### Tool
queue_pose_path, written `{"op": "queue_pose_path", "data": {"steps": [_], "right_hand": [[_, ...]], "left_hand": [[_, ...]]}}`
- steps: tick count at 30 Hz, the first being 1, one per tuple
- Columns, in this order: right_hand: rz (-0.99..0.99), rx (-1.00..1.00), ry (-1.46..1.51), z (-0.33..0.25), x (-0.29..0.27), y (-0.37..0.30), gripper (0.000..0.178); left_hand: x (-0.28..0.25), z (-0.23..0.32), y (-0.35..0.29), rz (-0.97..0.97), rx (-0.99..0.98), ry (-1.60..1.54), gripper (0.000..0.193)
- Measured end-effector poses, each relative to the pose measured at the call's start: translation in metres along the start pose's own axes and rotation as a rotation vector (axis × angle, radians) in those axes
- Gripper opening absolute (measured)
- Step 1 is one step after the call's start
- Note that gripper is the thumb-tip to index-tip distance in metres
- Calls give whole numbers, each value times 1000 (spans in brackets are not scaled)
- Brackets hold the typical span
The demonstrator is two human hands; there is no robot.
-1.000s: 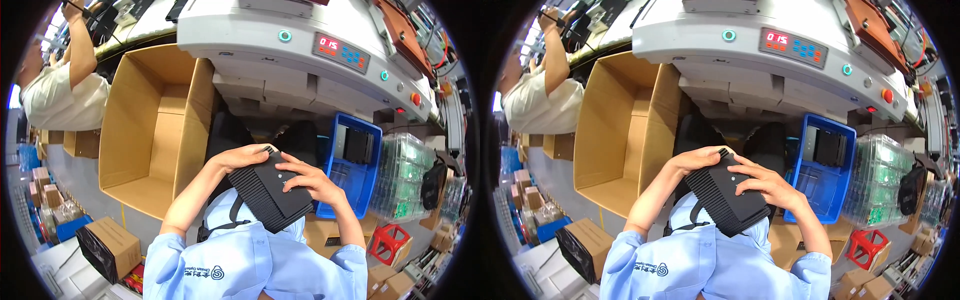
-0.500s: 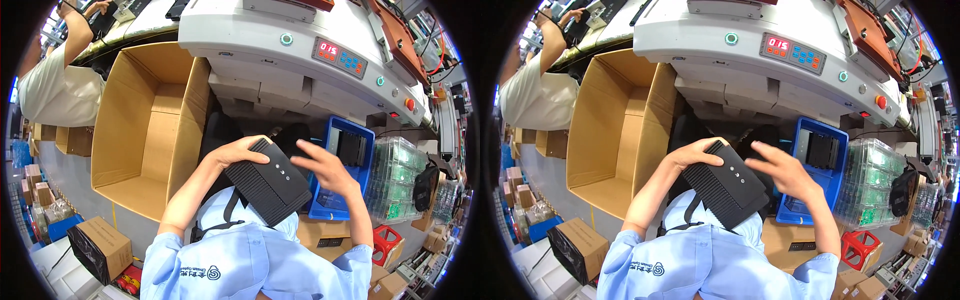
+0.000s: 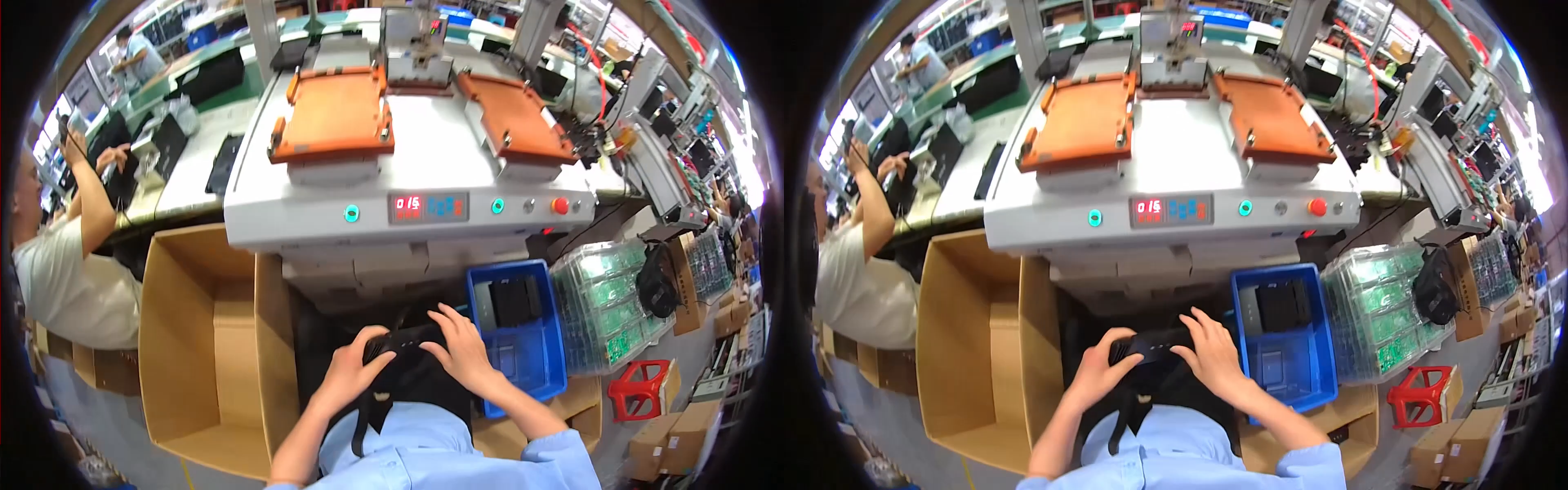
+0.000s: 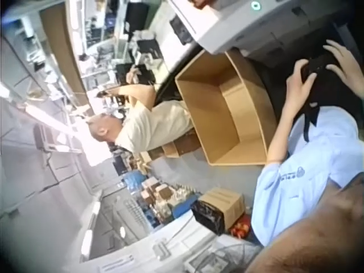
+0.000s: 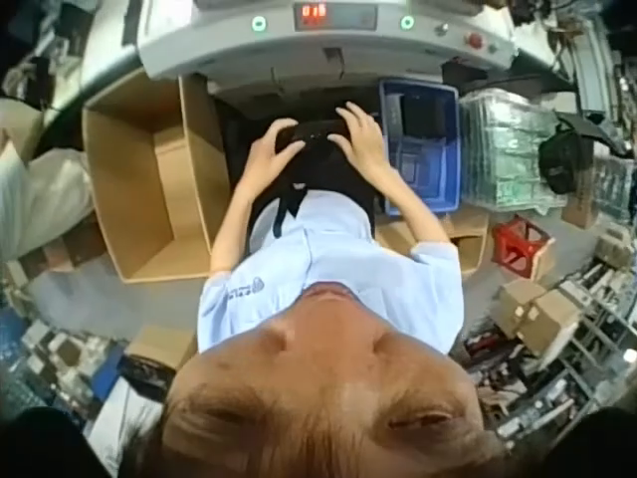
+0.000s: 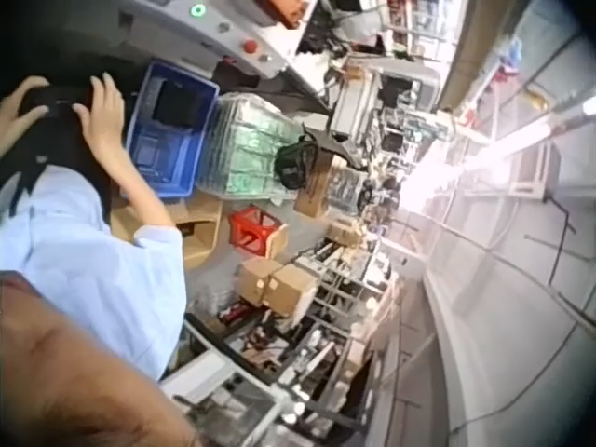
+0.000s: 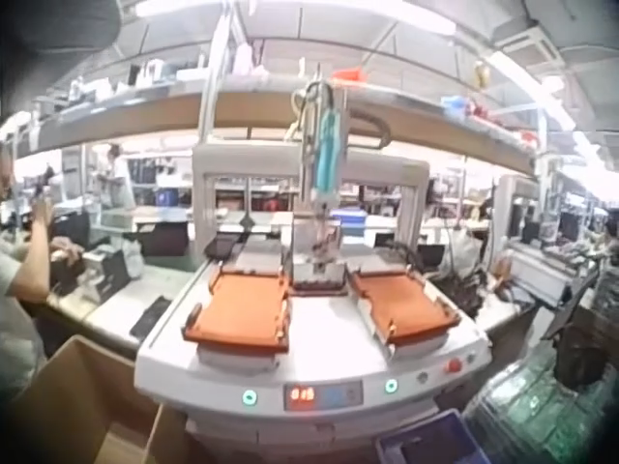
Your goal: The person assembles electronic components by using a heat press machine and an electric screwdriver to join a PCB and screws to an electronics housing.
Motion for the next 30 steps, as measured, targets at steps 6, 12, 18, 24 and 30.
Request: {"op": "queue_pose_path", "data": {"steps": [6, 12, 18, 24, 30], "right_hand": [[-421, 532, 1130, -23, -29, -3, 44], [-247, 546, 1135, -53, -66, -6, 40], [19, 372, 1055, -44, -95, -9, 42], [429, 142, 844, -36, -200, 67, 46], [450, 28, 918, 39, -273, 190, 39]], "left_hand": [[33, 31, -11, 312, 731, 609, 45], [66, 25, -12, 218, 826, 524, 66], [68, 66, -11, 45, 978, 462, 62], [-4, 71, -1, 318, 1115, 247, 40], [-108, 45, 53, 881, 668, 308, 33]]}}
Point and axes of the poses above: each hand's wrist, its own y-axis towards the middle knuckle, its own x-axis out of the palm, z = x × y, the point moved 1 cm from there along y, towards the middle knuckle, and after that the axes turned 8 degrees about x, right-handed, at the moved point
